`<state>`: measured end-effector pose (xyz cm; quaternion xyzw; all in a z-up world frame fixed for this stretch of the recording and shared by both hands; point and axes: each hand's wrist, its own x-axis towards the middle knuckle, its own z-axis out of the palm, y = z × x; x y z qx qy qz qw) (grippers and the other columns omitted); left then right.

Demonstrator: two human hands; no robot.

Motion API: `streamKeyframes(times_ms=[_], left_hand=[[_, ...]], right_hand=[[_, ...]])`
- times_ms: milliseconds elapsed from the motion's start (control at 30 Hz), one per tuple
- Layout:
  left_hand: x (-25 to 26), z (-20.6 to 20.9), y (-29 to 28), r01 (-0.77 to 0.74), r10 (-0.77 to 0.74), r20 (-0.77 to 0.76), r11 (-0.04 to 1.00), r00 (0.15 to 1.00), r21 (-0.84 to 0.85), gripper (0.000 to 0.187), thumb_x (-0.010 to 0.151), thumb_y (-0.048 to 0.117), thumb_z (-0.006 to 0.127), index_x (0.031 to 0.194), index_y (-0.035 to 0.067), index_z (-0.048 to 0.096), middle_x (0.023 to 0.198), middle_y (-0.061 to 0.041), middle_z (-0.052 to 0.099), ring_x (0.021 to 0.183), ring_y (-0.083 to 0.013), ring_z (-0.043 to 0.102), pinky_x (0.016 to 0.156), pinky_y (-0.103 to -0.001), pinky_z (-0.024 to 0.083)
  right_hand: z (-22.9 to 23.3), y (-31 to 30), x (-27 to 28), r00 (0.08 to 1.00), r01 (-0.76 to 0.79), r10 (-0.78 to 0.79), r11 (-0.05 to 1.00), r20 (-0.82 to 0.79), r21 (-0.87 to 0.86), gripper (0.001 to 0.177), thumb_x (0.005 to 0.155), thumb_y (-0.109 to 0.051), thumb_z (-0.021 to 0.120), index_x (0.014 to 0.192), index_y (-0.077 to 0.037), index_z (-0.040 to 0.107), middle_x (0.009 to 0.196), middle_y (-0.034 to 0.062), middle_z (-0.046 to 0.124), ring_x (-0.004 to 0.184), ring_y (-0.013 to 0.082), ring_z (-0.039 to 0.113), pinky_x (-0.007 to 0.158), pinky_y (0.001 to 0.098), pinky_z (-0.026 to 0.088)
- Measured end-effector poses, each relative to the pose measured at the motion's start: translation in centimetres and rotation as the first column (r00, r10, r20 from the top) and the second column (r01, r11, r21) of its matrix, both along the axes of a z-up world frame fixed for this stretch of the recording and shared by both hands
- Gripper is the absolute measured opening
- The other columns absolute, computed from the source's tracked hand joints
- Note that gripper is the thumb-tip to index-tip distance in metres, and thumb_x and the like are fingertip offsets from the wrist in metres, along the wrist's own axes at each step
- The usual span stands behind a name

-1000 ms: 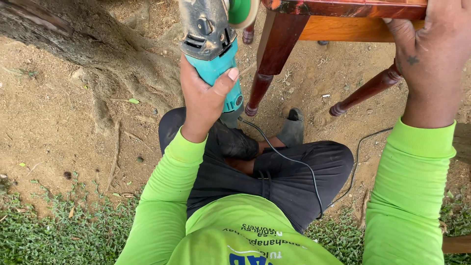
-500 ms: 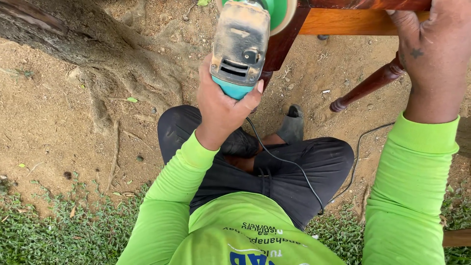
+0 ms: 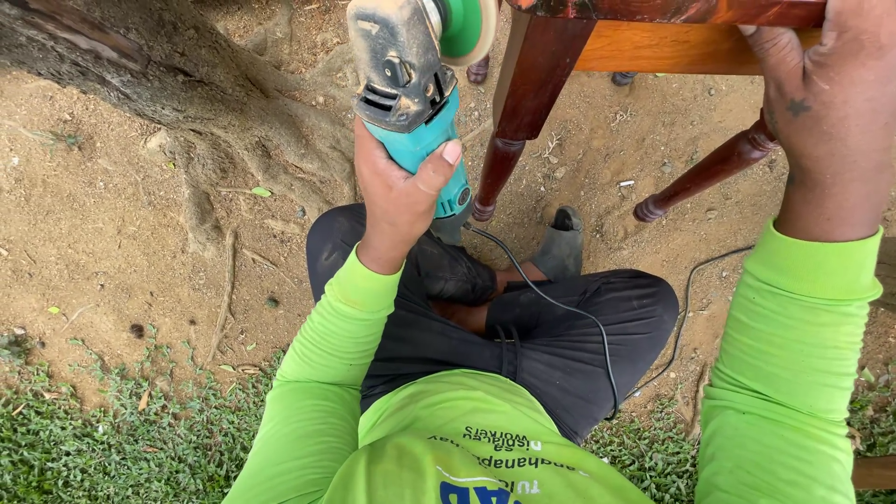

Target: Polishing a wooden table using a power sander.

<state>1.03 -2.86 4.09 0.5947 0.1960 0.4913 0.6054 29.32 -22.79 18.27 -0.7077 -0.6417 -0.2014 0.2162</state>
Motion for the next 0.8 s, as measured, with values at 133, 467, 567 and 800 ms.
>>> streamKeyframes(times_ms=[133,467,567,800], left_hand=[[0.3,0.5,0.3,0.024,-0.024,-0.024,1.000,0.999,-0.011,0.074,0.090,0.034,0.086,0.142,0.001,0.046,0.131,-0.012,0.061,0.116,-0.0189,0.062,0.106,-0.035,0.052],[1.3,0.9,-1.3,-0.071,0.085,-0.161,0.993,0.983,0.090,0.074,0.089,0.035,0.086,0.140,0.000,0.046,0.120,-0.012,0.068,0.106,-0.0196,0.071,0.098,-0.034,0.058],[1.9,2.9,-3.3,-0.180,0.253,-0.288,0.950,0.924,0.255,0.085,0.082,0.036,0.089,0.142,-0.003,0.042,0.125,-0.014,0.064,0.110,-0.0220,0.070,0.097,-0.035,0.057],[1.8,-0.6,-3.8,-0.092,0.093,0.024,0.995,0.995,-0.026,0.073,0.089,0.023,0.088,0.141,0.000,0.042,0.121,-0.010,0.063,0.106,-0.0166,0.065,0.099,-0.032,0.055]], right_hand=[[0.0,0.1,0.0,1.000,0.012,-0.011,1.000,0.026,-0.013,0.021,0.110,-0.006,0.061,0.127,0.006,0.059,0.120,0.0170,0.068,0.110,0.0290,0.070,0.098,0.0352,0.056],[-0.5,0.1,0.7,0.998,0.022,-0.021,1.000,0.055,-0.013,0.022,0.111,-0.009,0.059,0.126,0.006,0.060,0.116,0.0162,0.068,0.107,0.0275,0.070,0.097,0.0343,0.056],[-1.0,-0.1,1.5,0.991,0.089,-0.094,0.995,-0.094,-0.053,0.022,0.111,-0.012,0.060,0.126,0.004,0.064,0.113,0.0156,0.071,0.100,0.0272,0.071,0.089,0.0358,0.055],[-0.3,0.0,0.6,0.999,-0.020,0.020,1.000,0.037,0.001,0.015,0.113,-0.004,0.058,0.123,0.007,0.061,0.116,0.0158,0.070,0.105,0.0267,0.071,0.095,0.0336,0.056]])
